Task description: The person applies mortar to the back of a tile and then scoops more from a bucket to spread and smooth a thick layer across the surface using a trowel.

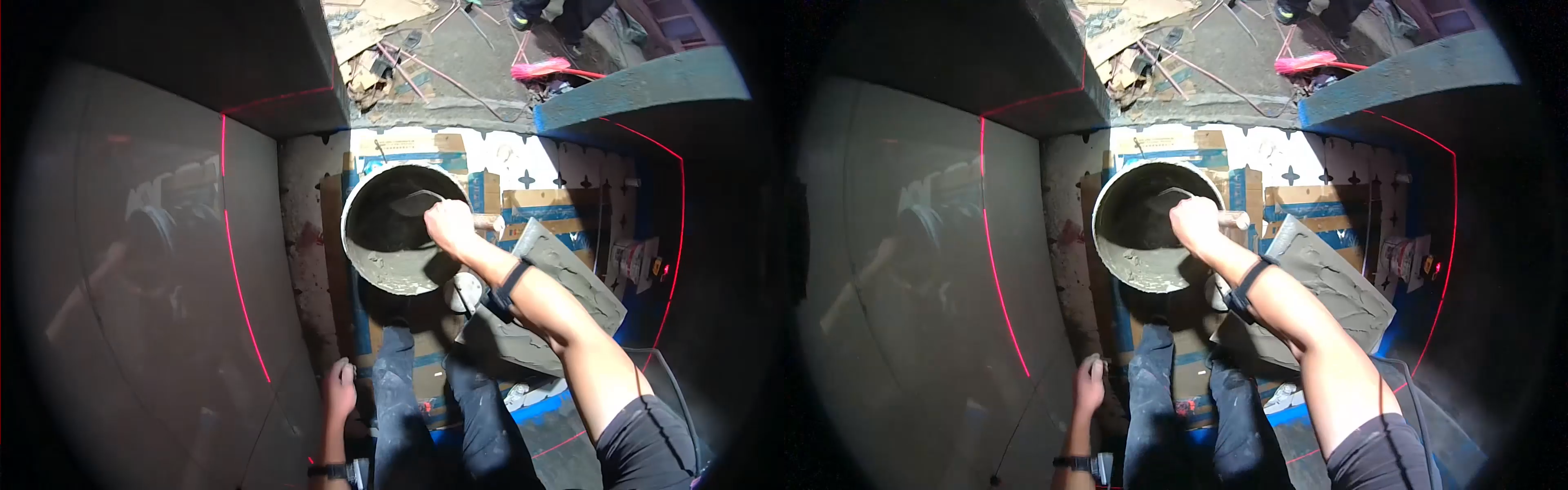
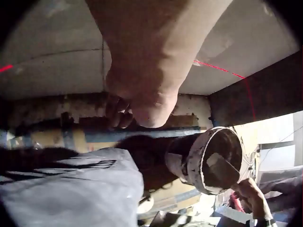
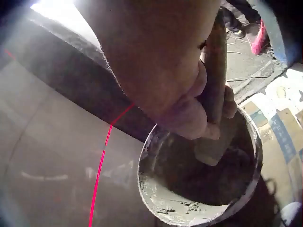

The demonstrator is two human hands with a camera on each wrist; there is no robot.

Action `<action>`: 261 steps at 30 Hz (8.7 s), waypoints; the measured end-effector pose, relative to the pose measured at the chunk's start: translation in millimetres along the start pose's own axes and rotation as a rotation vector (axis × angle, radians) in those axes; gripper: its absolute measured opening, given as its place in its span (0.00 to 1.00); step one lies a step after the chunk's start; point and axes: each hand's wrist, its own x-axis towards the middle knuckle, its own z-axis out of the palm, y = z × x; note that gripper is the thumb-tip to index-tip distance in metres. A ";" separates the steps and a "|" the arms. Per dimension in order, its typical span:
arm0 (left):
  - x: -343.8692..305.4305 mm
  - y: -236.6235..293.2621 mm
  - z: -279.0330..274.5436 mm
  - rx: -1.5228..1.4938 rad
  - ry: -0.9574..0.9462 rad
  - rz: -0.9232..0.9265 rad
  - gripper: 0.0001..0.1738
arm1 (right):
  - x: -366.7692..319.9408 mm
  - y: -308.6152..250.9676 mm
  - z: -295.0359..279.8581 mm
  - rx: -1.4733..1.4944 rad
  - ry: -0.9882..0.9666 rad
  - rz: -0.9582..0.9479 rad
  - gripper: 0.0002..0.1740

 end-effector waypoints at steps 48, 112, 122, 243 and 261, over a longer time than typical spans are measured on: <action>217.1 112.2 40.9 -0.076 0.048 -0.013 0.16 | 53.7 9.2 21.5 -0.103 -0.452 -0.463 0.09; -301.8 -221.0 -39.0 0.157 -0.111 -0.408 0.13 | -439.7 198.3 194.5 0.278 0.063 0.722 0.09; -275.8 -211.9 -37.8 0.222 -0.176 -0.187 0.14 | -503.2 54.3 186.4 0.497 -0.062 0.792 0.13; -207.2 11.3 37.5 0.634 -0.345 0.030 0.15 | -552.7 26.8 289.3 1.398 0.370 1.309 0.13; -209.4 37.1 52.5 0.632 -0.374 0.125 0.12 | -701.3 120.2 365.0 0.978 0.107 1.768 0.15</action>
